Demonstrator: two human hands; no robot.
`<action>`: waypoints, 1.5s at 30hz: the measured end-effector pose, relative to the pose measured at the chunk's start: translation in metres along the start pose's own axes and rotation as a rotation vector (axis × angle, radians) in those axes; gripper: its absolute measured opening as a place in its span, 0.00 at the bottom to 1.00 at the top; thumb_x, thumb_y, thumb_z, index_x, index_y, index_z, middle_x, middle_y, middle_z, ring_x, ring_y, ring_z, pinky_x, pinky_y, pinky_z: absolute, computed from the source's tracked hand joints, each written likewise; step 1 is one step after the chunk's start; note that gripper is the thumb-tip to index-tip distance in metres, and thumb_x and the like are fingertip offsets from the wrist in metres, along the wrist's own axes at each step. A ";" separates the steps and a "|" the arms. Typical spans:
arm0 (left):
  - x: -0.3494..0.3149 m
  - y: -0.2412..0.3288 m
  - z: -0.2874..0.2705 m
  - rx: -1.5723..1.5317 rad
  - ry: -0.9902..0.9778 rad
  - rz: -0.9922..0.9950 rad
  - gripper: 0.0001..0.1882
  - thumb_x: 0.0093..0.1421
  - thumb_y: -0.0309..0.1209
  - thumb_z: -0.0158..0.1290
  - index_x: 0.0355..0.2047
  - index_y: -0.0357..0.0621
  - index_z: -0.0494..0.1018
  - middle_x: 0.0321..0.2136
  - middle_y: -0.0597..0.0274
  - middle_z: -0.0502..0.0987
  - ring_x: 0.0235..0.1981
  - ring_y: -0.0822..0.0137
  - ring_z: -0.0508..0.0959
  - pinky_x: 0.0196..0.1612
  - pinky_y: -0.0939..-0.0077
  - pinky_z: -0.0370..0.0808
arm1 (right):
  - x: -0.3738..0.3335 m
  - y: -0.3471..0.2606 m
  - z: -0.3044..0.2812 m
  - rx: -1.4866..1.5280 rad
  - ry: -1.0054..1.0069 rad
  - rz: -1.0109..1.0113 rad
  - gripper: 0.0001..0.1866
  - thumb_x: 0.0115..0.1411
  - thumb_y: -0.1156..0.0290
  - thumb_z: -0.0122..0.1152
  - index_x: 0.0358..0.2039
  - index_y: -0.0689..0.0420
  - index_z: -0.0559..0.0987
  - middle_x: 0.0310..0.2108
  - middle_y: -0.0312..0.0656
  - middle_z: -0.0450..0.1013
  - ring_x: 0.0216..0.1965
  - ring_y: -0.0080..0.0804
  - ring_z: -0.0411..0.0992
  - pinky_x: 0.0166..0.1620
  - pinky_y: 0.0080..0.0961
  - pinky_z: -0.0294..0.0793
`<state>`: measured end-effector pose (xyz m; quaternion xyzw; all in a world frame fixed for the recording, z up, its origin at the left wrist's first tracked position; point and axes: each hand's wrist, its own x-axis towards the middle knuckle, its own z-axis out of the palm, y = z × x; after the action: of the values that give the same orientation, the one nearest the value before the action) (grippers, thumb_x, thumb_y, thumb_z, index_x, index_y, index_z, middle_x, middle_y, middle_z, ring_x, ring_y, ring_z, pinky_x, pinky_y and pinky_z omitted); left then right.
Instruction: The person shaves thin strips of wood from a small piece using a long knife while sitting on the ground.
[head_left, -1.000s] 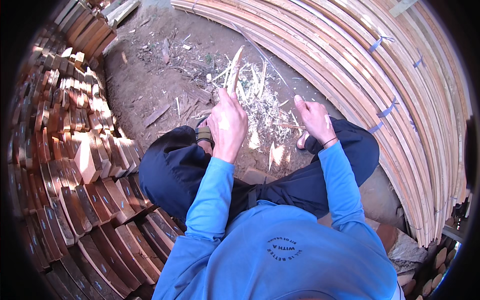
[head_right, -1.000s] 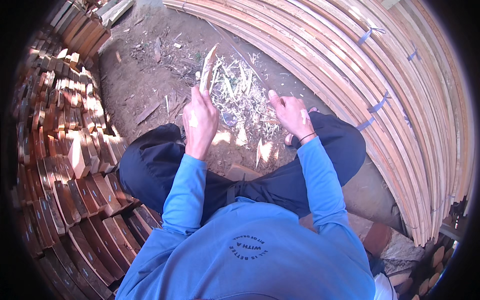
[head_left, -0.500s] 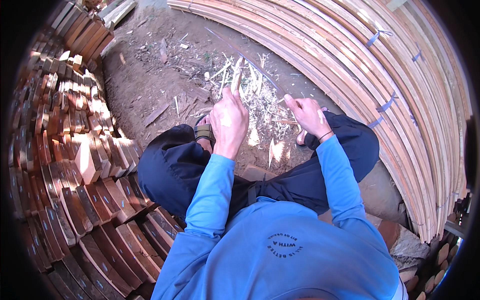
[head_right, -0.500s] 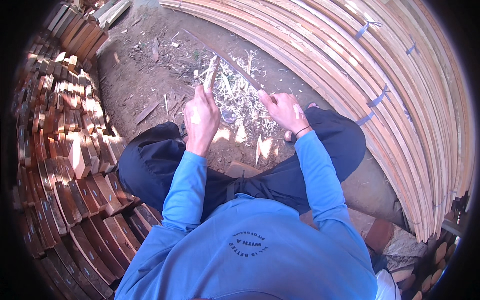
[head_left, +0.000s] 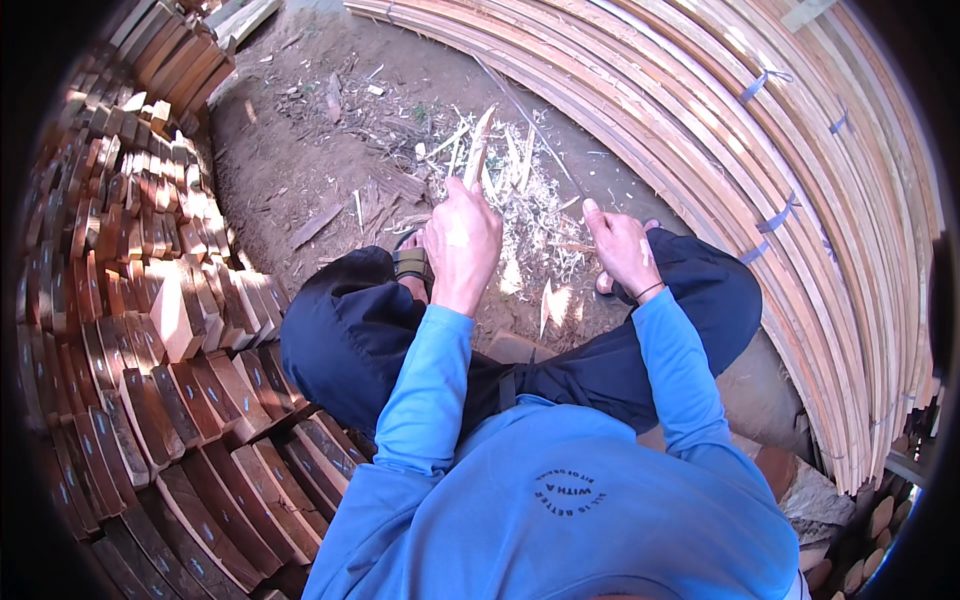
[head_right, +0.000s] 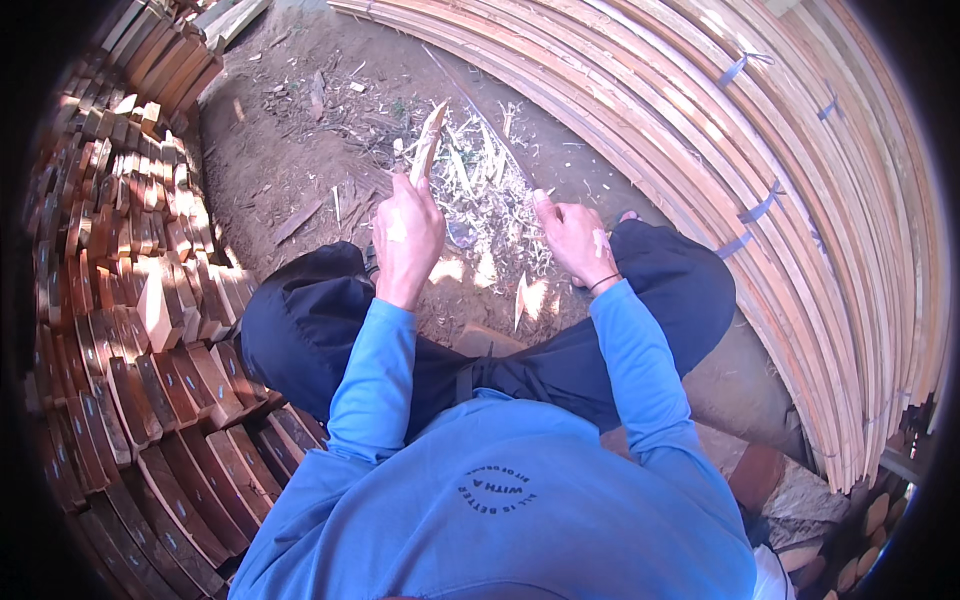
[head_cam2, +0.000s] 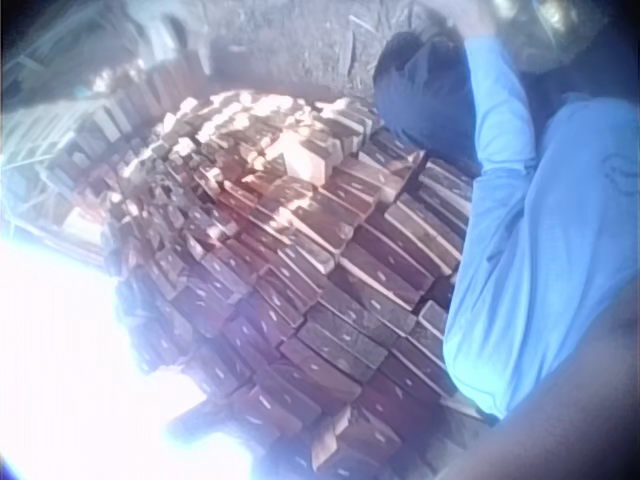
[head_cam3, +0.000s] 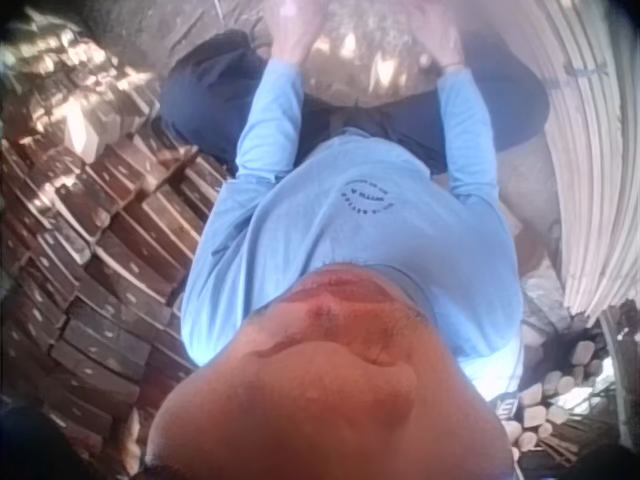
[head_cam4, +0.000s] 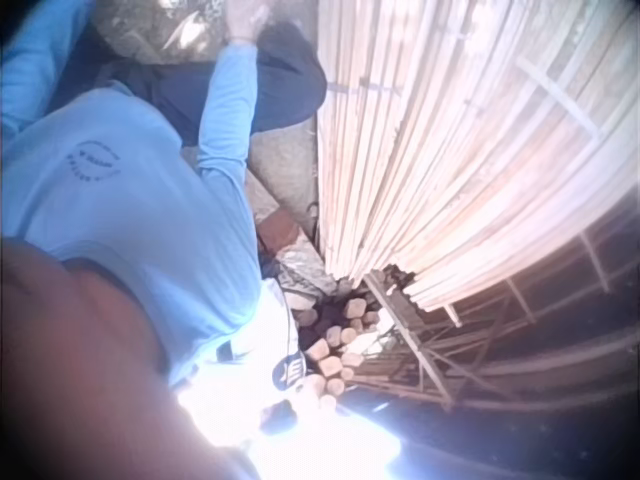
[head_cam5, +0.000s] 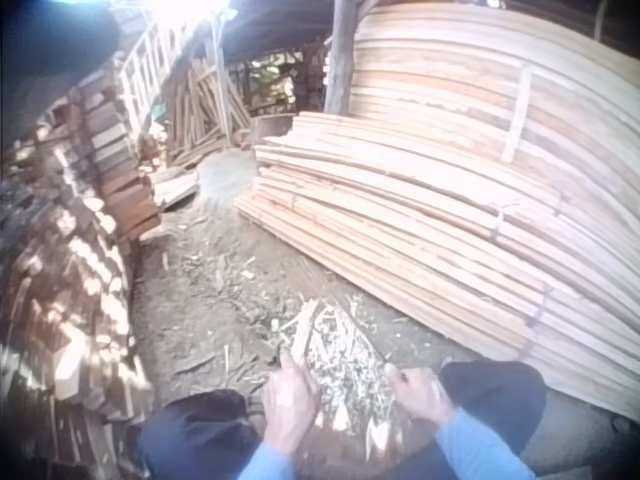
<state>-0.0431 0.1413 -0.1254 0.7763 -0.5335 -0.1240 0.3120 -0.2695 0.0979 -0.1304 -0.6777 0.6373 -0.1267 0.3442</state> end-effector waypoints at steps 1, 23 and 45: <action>-0.001 -0.003 0.002 0.006 0.002 0.008 0.12 0.70 0.32 0.47 0.37 0.33 0.69 0.18 0.35 0.76 0.23 0.36 0.80 0.27 0.44 0.74 | -0.001 -0.001 -0.002 0.010 -0.003 0.019 0.38 0.69 0.40 0.49 0.24 0.68 0.78 0.18 0.60 0.70 0.23 0.56 0.72 0.33 0.49 0.68; -0.001 0.006 0.002 -0.091 -0.045 -0.020 0.13 0.73 0.33 0.44 0.36 0.34 0.70 0.19 0.36 0.75 0.23 0.36 0.77 0.27 0.44 0.68 | 0.021 -0.013 -0.003 -0.013 -0.094 -0.068 0.40 0.70 0.39 0.47 0.20 0.69 0.71 0.13 0.50 0.60 0.18 0.38 0.59 0.28 0.47 0.59; 0.002 -0.001 0.006 -0.090 -0.093 0.005 0.16 0.72 0.35 0.44 0.36 0.31 0.71 0.23 0.35 0.77 0.28 0.34 0.79 0.33 0.42 0.72 | 0.022 -0.002 0.006 0.023 -0.087 -0.076 0.42 0.69 0.35 0.46 0.19 0.66 0.76 0.13 0.50 0.67 0.18 0.44 0.65 0.30 0.46 0.66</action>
<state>-0.0446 0.1380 -0.1302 0.7536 -0.5430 -0.1832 0.3220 -0.2605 0.0785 -0.1399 -0.7024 0.5938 -0.1175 0.3744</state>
